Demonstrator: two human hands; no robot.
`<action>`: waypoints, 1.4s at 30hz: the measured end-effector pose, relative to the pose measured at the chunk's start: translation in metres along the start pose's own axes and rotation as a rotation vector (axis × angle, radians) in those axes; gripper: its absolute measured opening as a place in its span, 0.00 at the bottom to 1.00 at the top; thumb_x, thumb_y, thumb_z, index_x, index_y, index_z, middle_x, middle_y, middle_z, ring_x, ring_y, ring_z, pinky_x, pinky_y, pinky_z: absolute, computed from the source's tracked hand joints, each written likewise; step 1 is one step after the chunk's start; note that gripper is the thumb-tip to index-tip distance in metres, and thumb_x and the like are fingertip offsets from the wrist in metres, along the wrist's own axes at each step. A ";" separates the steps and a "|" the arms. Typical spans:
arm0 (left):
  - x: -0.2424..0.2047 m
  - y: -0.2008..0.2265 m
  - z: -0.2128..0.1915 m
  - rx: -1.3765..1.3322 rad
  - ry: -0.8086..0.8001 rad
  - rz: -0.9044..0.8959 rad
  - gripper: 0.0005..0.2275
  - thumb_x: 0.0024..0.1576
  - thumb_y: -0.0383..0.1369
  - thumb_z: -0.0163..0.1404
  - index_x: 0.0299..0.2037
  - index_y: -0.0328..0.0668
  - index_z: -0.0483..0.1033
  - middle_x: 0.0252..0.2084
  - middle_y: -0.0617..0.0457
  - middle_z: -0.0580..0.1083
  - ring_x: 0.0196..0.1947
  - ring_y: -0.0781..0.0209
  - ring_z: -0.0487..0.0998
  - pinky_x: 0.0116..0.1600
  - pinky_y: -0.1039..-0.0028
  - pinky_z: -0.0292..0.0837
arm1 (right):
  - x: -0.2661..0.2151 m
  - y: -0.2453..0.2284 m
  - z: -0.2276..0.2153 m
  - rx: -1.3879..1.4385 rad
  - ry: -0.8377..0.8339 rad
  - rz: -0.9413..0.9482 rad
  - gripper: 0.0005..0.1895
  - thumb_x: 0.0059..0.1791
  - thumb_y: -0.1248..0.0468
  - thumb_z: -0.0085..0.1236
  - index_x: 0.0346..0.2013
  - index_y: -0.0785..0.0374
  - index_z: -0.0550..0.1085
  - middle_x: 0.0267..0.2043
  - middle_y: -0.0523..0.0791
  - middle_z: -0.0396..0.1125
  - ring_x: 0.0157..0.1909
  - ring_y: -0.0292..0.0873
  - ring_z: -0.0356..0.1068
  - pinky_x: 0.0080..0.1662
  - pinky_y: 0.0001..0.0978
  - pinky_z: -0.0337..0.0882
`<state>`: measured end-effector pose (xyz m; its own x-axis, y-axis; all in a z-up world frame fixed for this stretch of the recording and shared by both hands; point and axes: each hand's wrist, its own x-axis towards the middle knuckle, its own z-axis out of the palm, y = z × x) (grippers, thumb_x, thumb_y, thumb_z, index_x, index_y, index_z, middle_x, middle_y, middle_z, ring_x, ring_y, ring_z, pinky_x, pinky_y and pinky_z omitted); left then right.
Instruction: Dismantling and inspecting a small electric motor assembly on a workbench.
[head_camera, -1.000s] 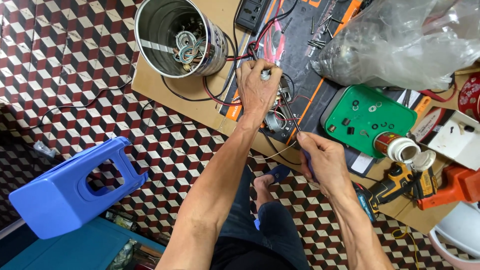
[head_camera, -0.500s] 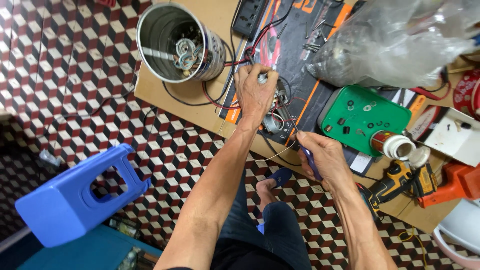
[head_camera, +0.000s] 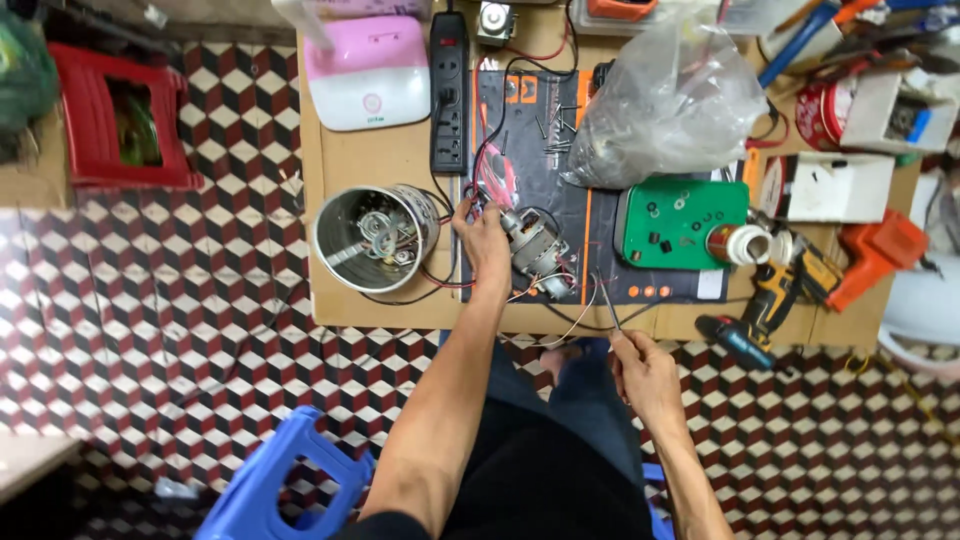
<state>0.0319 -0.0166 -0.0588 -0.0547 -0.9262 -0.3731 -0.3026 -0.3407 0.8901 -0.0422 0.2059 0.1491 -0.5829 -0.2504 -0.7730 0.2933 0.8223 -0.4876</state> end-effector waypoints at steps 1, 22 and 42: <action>0.009 -0.001 -0.001 0.005 -0.021 0.005 0.17 0.64 0.40 0.48 0.45 0.28 0.78 0.67 0.44 0.63 0.56 0.47 0.75 0.63 0.61 0.65 | -0.011 -0.003 0.003 0.015 0.014 0.008 0.23 0.56 0.53 0.51 0.38 0.74 0.76 0.20 0.44 0.62 0.18 0.37 0.60 0.22 0.32 0.59; 0.053 -0.005 -0.015 -0.287 -0.148 -0.450 0.15 0.52 0.32 0.65 0.40 0.25 0.77 0.35 0.44 0.80 0.31 0.58 0.80 0.40 0.69 0.81 | 0.020 -0.093 0.033 -0.230 0.264 -0.312 0.22 0.54 0.53 0.53 0.50 0.70 0.76 0.28 0.55 0.72 0.30 0.49 0.73 0.36 0.41 0.70; 0.041 0.033 -0.037 -0.290 -0.450 -0.453 0.17 0.60 0.46 0.54 0.46 0.40 0.77 0.40 0.60 0.79 0.38 0.72 0.75 0.48 0.74 0.71 | 0.062 -0.101 0.106 -0.734 0.272 -0.767 0.53 0.33 0.49 0.75 0.64 0.70 0.62 0.61 0.56 0.62 0.62 0.58 0.61 0.58 0.51 0.60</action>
<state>0.0545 -0.0716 -0.0350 -0.3906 -0.5469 -0.7405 -0.1261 -0.7650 0.6316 -0.0275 0.0534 0.1077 -0.5924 -0.7783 -0.2079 -0.6889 0.6232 -0.3702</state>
